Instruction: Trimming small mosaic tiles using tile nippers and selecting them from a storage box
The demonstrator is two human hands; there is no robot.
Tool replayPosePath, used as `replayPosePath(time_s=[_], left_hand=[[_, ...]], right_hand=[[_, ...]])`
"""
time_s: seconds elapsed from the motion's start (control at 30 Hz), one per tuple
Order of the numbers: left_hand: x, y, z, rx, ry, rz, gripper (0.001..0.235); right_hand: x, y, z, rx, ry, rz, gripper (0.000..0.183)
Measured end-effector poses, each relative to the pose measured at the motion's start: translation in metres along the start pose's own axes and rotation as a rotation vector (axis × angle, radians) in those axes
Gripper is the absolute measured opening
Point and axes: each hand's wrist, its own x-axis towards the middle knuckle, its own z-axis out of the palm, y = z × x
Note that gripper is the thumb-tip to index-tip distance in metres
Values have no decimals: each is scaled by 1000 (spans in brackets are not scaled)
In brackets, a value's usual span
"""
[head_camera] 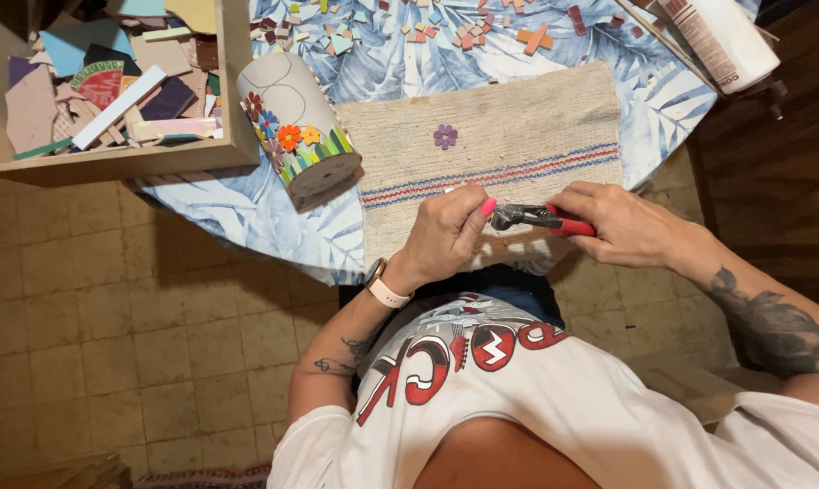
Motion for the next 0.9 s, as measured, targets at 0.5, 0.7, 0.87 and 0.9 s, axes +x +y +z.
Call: replayPosePath(time_s=[0.5,0.7,0.87,0.9], left_hand=[[3,-1,3,-47,55,-2,24],[3,2,9,-105,104,-63,28],[1,6,9,-130,183,-162,28],[1,8,9,-137,201,-209,28]], right_hand=[[1,7,10,84,140,-19,22],[-1,15,22,91,296,-52,34],[7,41,35,-169,644,19,39],[10,49,38,-347,747,90,43]])
